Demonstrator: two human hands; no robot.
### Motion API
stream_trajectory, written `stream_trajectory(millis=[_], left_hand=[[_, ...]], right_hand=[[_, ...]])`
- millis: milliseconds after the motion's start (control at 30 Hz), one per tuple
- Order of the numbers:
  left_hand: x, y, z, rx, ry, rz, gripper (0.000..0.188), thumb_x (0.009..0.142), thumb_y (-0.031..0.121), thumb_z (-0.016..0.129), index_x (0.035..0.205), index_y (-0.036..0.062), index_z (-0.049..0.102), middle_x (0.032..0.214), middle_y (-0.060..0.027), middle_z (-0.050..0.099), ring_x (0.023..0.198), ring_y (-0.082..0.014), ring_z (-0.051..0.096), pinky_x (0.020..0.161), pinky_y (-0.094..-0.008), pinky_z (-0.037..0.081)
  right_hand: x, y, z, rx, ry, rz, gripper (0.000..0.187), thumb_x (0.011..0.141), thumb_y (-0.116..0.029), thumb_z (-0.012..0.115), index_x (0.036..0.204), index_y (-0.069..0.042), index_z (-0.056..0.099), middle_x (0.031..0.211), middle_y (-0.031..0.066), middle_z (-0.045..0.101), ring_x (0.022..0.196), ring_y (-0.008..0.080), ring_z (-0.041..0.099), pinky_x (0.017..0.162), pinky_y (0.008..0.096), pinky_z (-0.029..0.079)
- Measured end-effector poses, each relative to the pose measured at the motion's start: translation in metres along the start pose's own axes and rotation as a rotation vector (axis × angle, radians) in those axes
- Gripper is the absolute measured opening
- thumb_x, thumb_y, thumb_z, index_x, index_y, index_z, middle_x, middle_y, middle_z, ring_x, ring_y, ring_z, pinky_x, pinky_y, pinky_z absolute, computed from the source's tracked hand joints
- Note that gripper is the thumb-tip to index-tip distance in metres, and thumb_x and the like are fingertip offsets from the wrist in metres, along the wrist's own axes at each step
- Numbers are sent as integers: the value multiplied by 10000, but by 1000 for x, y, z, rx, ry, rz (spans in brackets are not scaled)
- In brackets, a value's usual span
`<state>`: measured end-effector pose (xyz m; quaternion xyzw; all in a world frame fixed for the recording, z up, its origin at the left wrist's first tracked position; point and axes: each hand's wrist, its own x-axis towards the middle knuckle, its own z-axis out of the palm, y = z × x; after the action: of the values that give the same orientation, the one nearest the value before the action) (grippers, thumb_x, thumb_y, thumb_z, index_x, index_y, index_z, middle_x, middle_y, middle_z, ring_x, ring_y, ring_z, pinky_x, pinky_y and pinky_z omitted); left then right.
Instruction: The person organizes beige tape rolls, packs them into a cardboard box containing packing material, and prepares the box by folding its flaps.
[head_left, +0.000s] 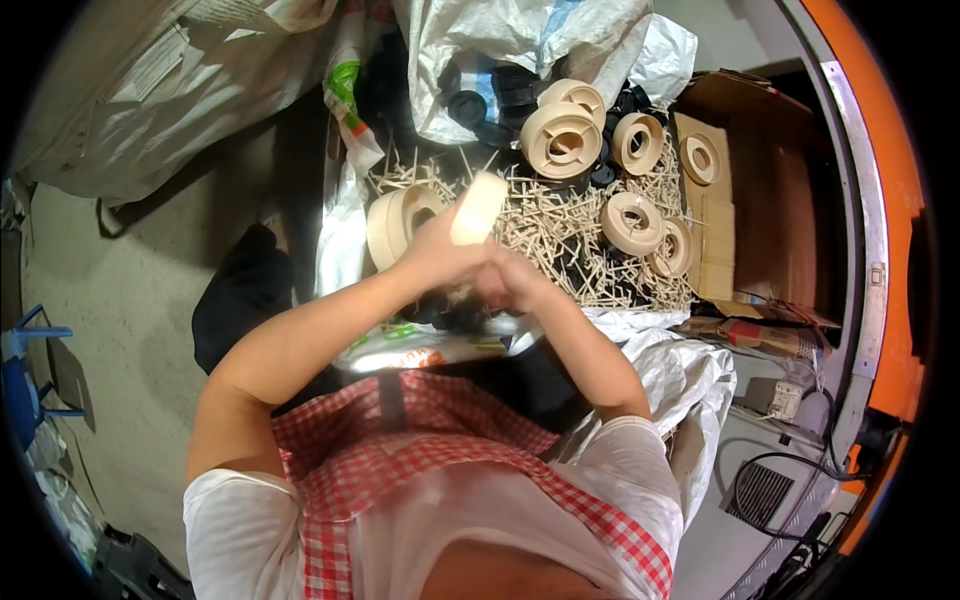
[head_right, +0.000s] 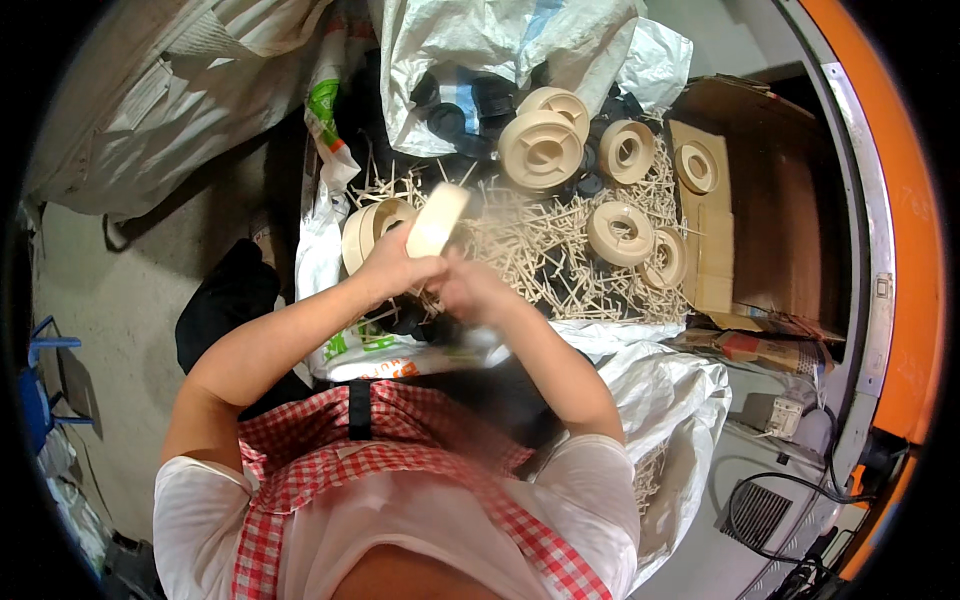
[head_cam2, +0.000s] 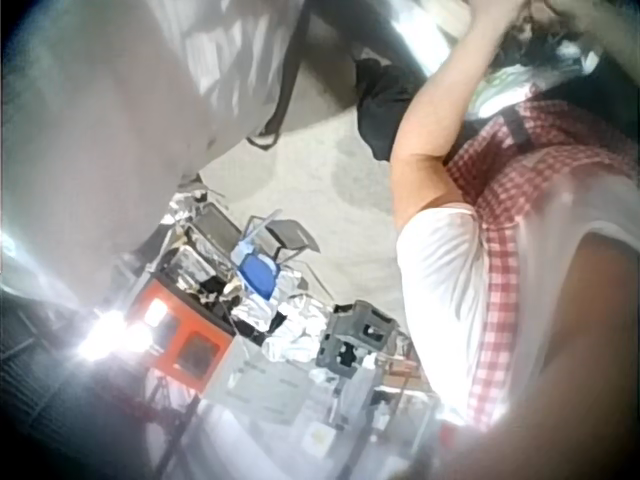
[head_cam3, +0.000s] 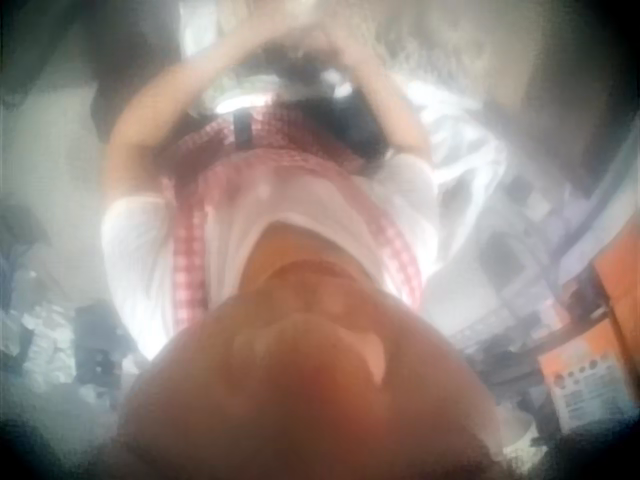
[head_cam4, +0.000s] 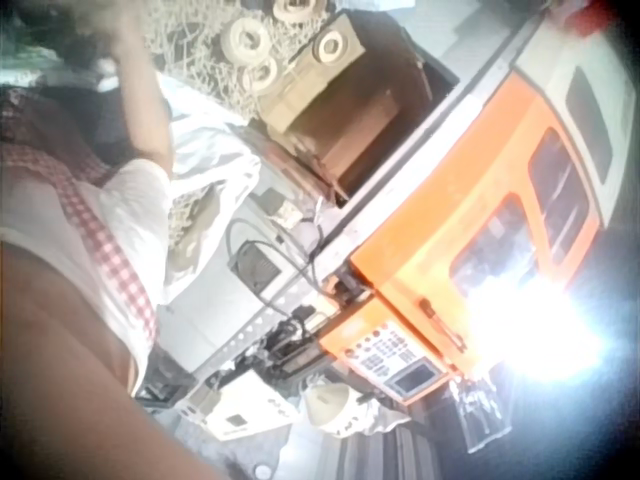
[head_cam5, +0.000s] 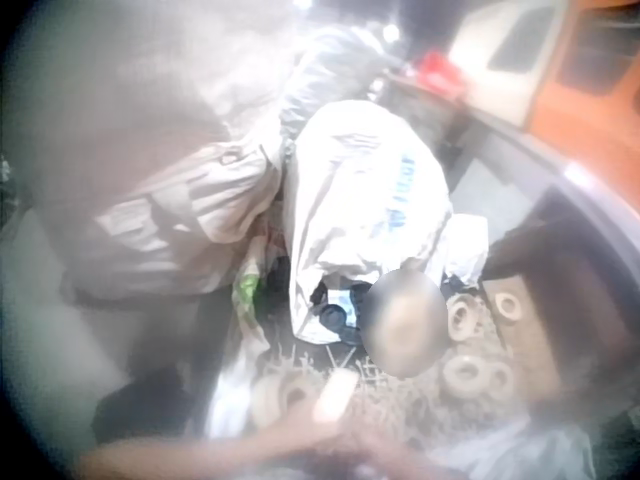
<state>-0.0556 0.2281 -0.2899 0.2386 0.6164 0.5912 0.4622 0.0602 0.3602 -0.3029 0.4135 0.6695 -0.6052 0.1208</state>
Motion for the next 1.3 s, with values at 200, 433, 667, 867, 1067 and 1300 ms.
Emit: stream_trajectory(millis=[200, 433, 667, 867, 1067, 1300], left_hand=[[20, -38, -36, 391, 285, -49, 759, 689, 170, 595, 1359, 19, 272, 1355, -240, 332, 1170, -359, 438, 951, -376, 390], [8, 9, -34, 943, 225, -58, 692, 736, 258, 660, 1316, 28, 361, 1338, -200, 362, 1154, -366, 432, 946, -413, 385], [30, 41, -29, -689, 361, -223, 660, 784, 238, 667, 1317, -6, 364, 1202, -150, 491, 1096, -228, 495, 968, -341, 383], [31, 64, -43, -787, 442, 60, 341, 781, 29, 543, 1119, 21, 497, 1010, -83, 571, 894, -168, 571, 791, -325, 472], [35, 55, -43, -633, 520, 92, 654, 738, 97, 688, 1231, 55, 261, 1125, -104, 456, 1007, -183, 501, 841, -331, 457], [20, 62, -26, -457, 306, 95, 570, 737, 113, 707, 1224, 45, 418, 1075, -77, 546, 965, -154, 547, 829, -316, 468]], right_hand=[[97, -7, -62, -529, 972, -645, 643, 693, -303, 731, 1155, 41, 447, 992, 182, 577, 926, 306, 556, 828, 354, 428], [130, -29, -80, -812, 927, -402, 626, 724, -316, 656, 1190, 33, 425, 1040, 238, 583, 936, 400, 561, 1016, 409, 248], [25, -87, -20, 1259, 57, -481, 460, 903, -335, 377, 1191, 10, 475, 1057, 161, 584, 969, 279, 562, 906, 417, 436], [130, -60, -30, 48, 596, -788, 264, 872, -133, 470, 1111, -40, 532, 985, 125, 598, 867, 255, 584, 829, 361, 465], [188, -23, -64, -1060, 750, -751, 381, 726, -114, 557, 1100, -47, 538, 977, 159, 582, 915, 345, 534, 810, 440, 418], [88, -59, -60, -439, 922, -854, 233, 858, -134, 472, 1044, -28, 564, 949, 173, 575, 940, 327, 525, 843, 394, 410]])
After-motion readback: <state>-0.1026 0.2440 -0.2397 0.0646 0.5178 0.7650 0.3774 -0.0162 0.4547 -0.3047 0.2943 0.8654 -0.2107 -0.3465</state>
